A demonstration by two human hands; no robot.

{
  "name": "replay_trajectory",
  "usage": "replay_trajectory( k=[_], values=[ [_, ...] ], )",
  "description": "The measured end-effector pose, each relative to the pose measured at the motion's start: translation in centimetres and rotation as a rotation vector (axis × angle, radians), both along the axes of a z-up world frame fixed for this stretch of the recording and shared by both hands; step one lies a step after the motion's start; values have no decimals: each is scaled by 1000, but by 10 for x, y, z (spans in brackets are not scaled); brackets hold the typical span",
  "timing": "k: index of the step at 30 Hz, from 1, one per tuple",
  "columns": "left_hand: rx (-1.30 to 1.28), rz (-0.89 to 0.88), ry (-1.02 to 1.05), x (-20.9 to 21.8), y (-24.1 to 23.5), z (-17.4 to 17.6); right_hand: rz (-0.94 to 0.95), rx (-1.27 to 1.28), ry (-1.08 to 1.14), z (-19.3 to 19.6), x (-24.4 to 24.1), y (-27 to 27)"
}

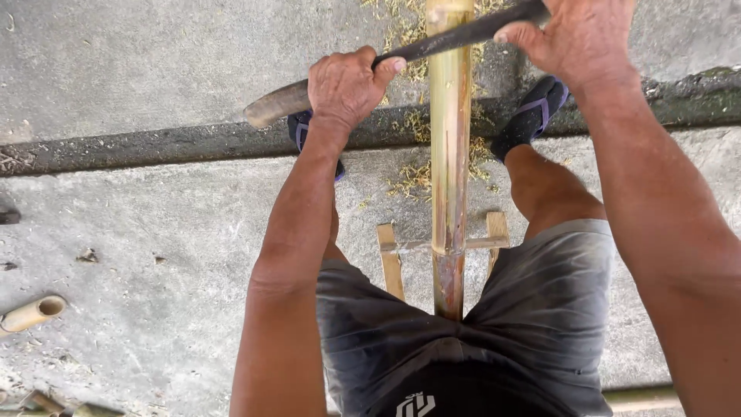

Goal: Scrape the outer skin of a bamboo pole using a large knife.

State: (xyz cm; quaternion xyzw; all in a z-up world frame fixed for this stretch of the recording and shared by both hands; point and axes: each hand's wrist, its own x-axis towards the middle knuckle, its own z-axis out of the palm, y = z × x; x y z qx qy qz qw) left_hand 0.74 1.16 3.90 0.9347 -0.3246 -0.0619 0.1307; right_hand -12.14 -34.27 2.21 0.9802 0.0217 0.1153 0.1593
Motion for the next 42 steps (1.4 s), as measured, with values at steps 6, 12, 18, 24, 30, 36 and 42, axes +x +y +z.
replay_trajectory(
  k=[6, 12, 18, 24, 30, 36, 42],
  values=[
    [80, -48, 94, -32, 19, 14, 71, 328, -10, 29, -39, 36],
    [101, -25, 95, 15, -6, -2, -145, 492, 222, 47, 23, 24],
    [24, 3, 49, -2, 3, -9, 6, -16, 37, 42, 15, 22],
    [7, -30, 115, -25, 18, -1, -30, 282, 124, 43, -27, 38],
    [-2, -13, 99, 23, -5, -29, -15, 170, 77, 47, 30, 18],
    [-57, 55, 115, -7, 6, -20, 35, 170, 49, 62, 6, 33],
    [-61, -27, 109, -36, 26, -12, 47, 295, 22, 71, -34, 56]
  ],
)
